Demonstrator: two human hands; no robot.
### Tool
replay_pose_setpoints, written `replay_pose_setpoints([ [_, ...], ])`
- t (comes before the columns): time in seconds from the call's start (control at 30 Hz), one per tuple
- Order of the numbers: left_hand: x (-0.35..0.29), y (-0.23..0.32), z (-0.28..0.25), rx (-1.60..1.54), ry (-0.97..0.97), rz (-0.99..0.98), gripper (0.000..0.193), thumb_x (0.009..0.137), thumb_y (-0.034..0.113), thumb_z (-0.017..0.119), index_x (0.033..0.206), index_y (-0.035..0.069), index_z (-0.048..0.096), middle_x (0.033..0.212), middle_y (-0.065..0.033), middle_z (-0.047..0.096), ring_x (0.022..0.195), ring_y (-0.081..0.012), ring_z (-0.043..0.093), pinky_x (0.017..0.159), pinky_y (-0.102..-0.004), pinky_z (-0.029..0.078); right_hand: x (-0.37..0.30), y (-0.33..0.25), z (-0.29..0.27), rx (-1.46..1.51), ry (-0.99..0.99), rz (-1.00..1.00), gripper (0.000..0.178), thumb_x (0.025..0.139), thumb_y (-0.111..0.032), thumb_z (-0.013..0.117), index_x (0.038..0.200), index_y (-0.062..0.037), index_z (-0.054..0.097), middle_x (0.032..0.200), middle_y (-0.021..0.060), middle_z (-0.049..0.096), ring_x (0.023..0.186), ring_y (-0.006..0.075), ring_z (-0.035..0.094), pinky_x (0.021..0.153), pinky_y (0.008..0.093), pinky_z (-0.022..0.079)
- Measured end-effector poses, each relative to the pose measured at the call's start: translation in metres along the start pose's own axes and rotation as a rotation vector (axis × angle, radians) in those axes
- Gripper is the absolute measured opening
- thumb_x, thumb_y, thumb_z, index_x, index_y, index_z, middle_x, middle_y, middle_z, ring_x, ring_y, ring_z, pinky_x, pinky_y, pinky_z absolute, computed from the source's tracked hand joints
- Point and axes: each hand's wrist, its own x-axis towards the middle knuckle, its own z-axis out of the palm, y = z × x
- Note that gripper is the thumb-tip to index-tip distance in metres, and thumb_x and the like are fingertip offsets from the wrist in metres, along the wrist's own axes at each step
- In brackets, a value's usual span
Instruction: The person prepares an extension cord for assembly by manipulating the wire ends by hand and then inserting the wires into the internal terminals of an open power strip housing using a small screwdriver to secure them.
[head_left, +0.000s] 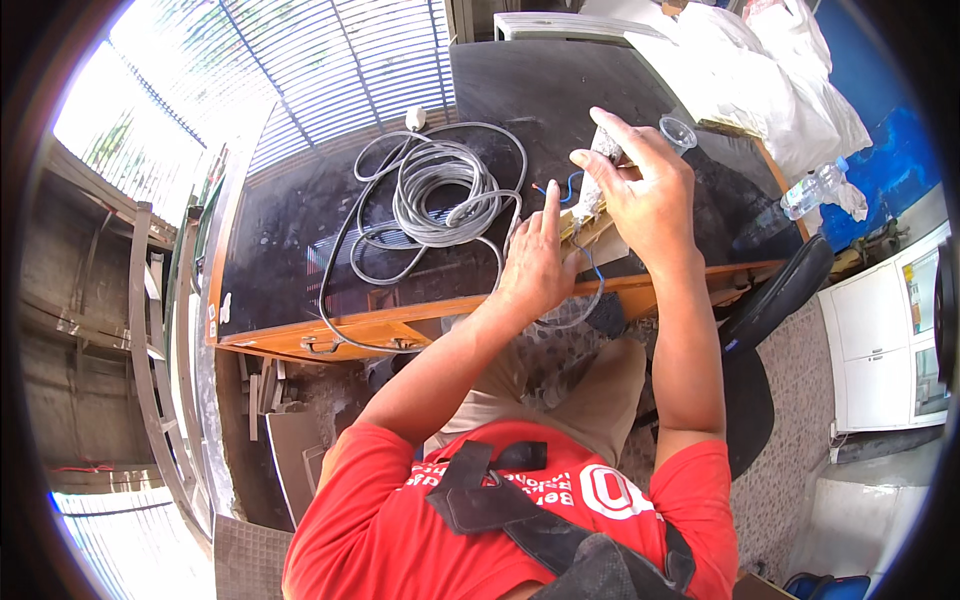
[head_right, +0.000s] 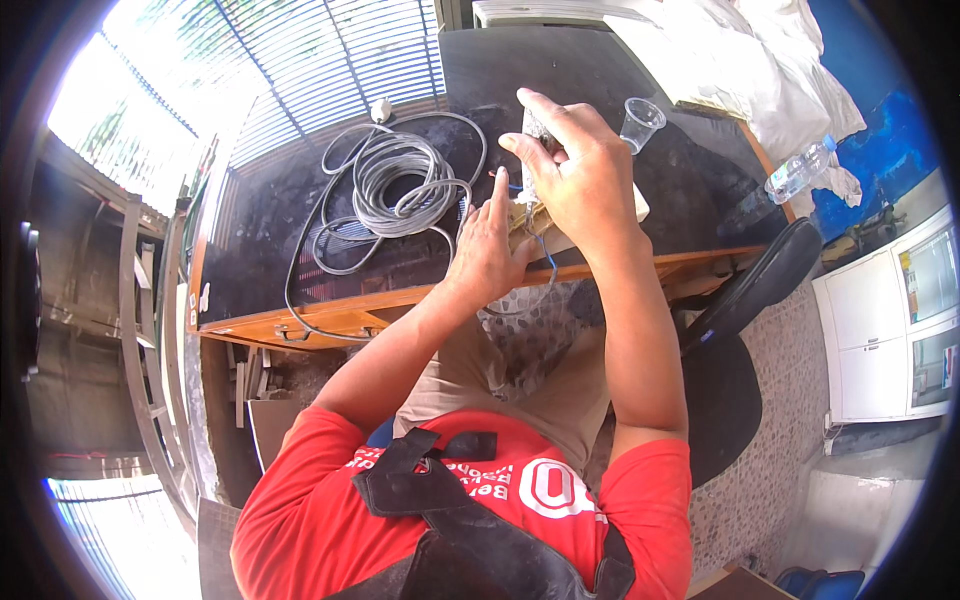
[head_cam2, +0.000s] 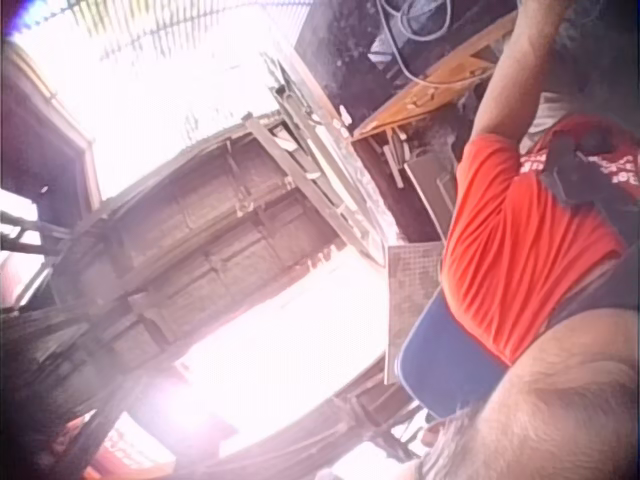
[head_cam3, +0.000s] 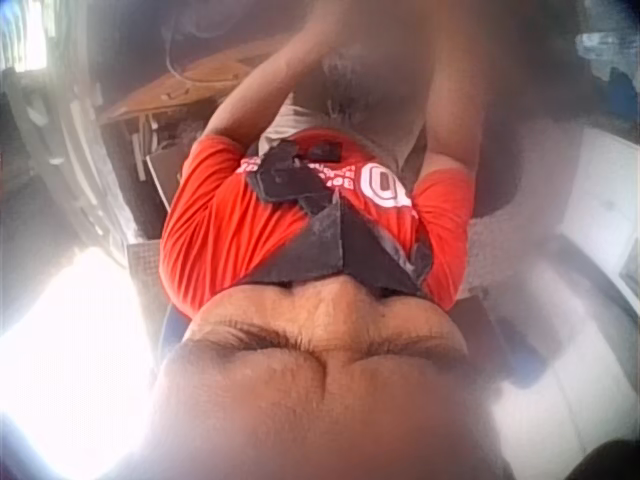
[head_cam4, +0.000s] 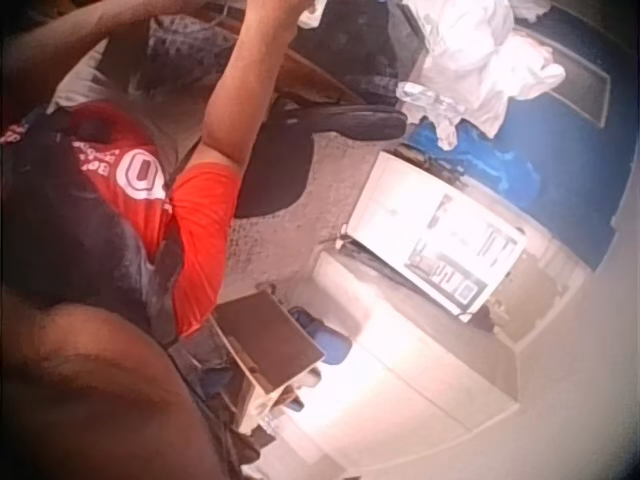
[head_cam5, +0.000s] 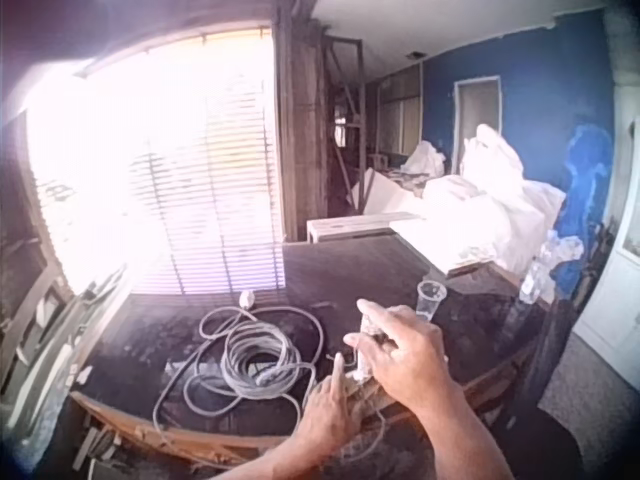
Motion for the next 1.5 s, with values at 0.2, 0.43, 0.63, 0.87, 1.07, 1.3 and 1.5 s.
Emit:
replay_pose_setpoints([
  [0.2,0.0,0.0,-0.002,-0.018,-0.01,-0.001,0.107,0.087,0.014,0.077,0.168,-0.007,0.01,0.137,-0.0321,0.058,0.128,-0.0483,0.058,0.115,-0.0539,0.041,-0.002,0.003,0.012,-0.028,0.096,-0.026,0.044,0.09,-0.01,0.087,0.132,-0.0063,0.075,0.1,0.0124,0.076,0.08,0.0196,0.075,0.063,0.0335,0.06],
  [0.43,0.0,-0.004,0.0,-0.041,-0.013,0.034,0.107,0.088,0.016,0.076,0.168,-0.008,0.009,0.139,-0.0326,0.058,0.128,-0.0486,0.057,0.115,-0.0552,0.041,-0.002,0.011,0.018,0.174,0.068,-0.021,0.044,0.094,-0.003,0.08,0.137,-0.0071,0.072,0.12,0.0125,0.077,0.095,0.0208,0.077,0.077,0.032,0.063],
  [0.63,0.0,0.0,-0.002,-0.034,-0.042,-0.03,0.107,0.088,0.015,0.075,0.169,-0.006,0.007,0.141,-0.0326,0.056,0.134,-0.0495,0.054,0.123,-0.0598,0.033,-0.002,0.003,0.018,0.086,-0.001,-0.035,0.041,0.094,0.0,0.077,0.134,-0.0071,0.074,0.117,0.0151,0.078,0.094,0.0209,0.078,0.077,0.0306,0.063],
  [0.87,0.001,0.001,-0.002,-0.053,-0.044,-0.038,0.11,0.089,0.017,0.077,0.17,-0.002,0.005,0.142,-0.0303,0.056,0.138,-0.0482,0.053,0.127,-0.0598,0.03,-0.005,0.0,0.015,0.065,0.038,0.03,0.043,0.091,-0.003,0.082,0.133,-0.0086,0.075,0.103,0.0165,0.079,0.081,0.0179,0.074,0.066,0.0323,0.059],
  [1.07,0.003,0.005,-0.003,-0.035,-0.057,-0.051,0.113,0.088,0.02,0.08,0.171,-0.001,0.005,0.144,-0.0291,0.055,0.137,-0.0472,0.054,0.127,-0.0589,0.03,-0.01,0.006,0.012,0.091,0.091,0.049,0.056,0.094,-0.001,0.079,0.147,-0.0109,0.065,0.113,0.021,0.078,0.089,0.0199,0.077,0.074,0.0333,0.062],
  [1.3,-0.006,0.014,-0.026,-0.009,-0.089,0.011,0.11,0.079,0.008,0.073,0.17,-0.002,0.011,0.141,-0.0328,0.053,0.137,-0.0488,0.052,0.121,-0.0515,0.04,-0.01,0.001,-0.039,0.189,0.437,-0.096,0.046,0.103,0.002,0.068,0.147,0.0023,0.054,0.123,0.0176,0.076,0.102,0.0184,0.074,0.091,0.0289,0.06],
  [1.5,-0.012,0.002,-0.032,-0.021,-0.054,0.065,0.104,0.077,0.0,0.07,0.169,0.0,0.022,0.148,-0.029,0.048,0.134,-0.0495,0.052,0.118,-0.0505,0.043,-0.05,0.036,-0.1,0.057,0.881,0.093,0.04,0.098,0.004,0.076,0.131,0.0053,0.055,0.119,0.0205,0.071,0.107,0.0221,0.073,0.092,0.0328,0.063],
])
